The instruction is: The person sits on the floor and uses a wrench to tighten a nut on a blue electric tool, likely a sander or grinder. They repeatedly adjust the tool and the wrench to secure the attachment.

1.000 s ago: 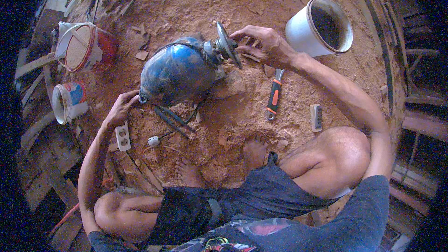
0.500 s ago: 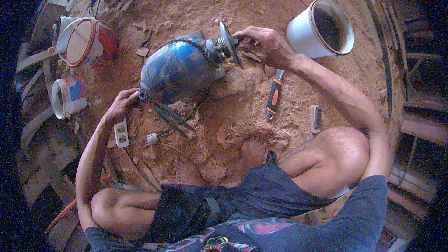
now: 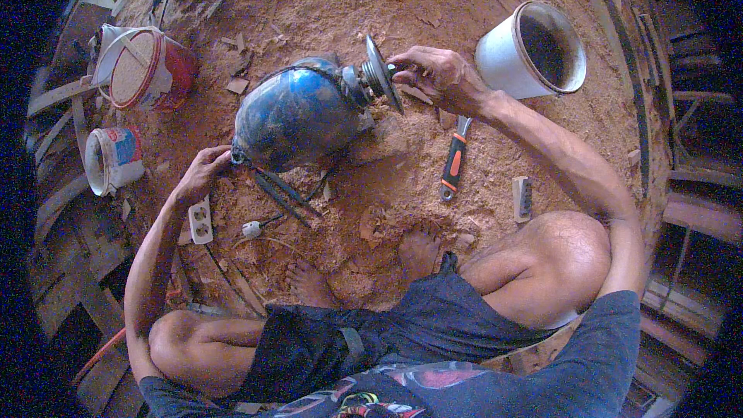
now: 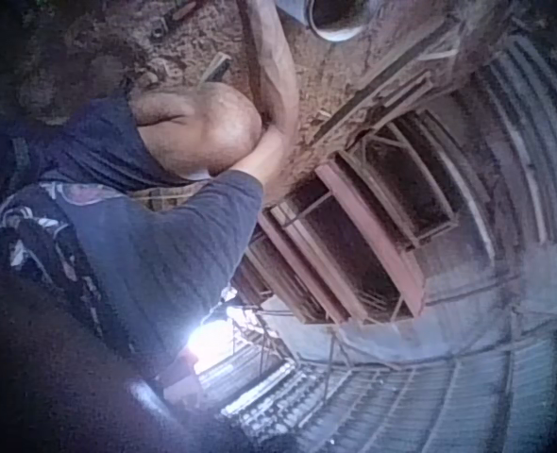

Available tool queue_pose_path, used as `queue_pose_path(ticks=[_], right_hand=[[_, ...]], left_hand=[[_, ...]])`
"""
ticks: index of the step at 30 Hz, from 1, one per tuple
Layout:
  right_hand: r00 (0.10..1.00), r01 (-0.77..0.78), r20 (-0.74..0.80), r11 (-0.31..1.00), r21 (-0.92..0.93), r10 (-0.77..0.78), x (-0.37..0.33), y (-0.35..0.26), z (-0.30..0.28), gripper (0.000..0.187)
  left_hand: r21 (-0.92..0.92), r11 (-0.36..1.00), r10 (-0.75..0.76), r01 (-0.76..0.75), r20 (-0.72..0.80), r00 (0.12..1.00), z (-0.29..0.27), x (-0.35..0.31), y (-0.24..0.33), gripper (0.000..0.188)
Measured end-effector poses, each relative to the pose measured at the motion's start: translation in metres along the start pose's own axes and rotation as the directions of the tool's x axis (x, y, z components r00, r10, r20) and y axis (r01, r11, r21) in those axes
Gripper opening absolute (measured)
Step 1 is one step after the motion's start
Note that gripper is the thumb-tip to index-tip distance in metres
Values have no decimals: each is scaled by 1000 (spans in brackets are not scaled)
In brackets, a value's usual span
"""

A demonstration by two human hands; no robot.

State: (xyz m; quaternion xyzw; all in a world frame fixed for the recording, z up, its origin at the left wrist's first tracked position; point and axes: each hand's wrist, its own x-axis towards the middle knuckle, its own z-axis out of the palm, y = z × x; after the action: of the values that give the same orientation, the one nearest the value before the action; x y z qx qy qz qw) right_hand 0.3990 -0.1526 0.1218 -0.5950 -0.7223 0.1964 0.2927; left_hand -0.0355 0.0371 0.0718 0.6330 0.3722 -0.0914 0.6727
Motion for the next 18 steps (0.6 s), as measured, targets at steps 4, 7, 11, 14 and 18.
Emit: queue_pose_path(ticks=[4, 7, 11, 14, 18], right_hand=[[1000, -11, 9, 1000, -20, 11, 1, -2, -1, 25], [997, -56, 51, 998, -26, 57, 0, -5, -3, 22], [997, -49, 57, 998, -33, 51, 0, -4, -5, 25], [994, -103, 35, 994, 30, 102, -2, -3, -3, 29], [972, -233, 13, 965, 122, 234, -7, 4, 1, 36]], left_hand=[[25, 999, 44, -44, -8, 999, 0, 1, -3, 39], [45, 999, 21, -21, -14, 1000, 2, 1, 2, 38], [58, 997, 53, -51, -32, 998, 3, 0, 3, 38], [90, 991, 111, -101, -113, 987, 11, -5, 8, 39], [64, 992, 118, -112, -106, 987, 7, -2, -5, 39]])
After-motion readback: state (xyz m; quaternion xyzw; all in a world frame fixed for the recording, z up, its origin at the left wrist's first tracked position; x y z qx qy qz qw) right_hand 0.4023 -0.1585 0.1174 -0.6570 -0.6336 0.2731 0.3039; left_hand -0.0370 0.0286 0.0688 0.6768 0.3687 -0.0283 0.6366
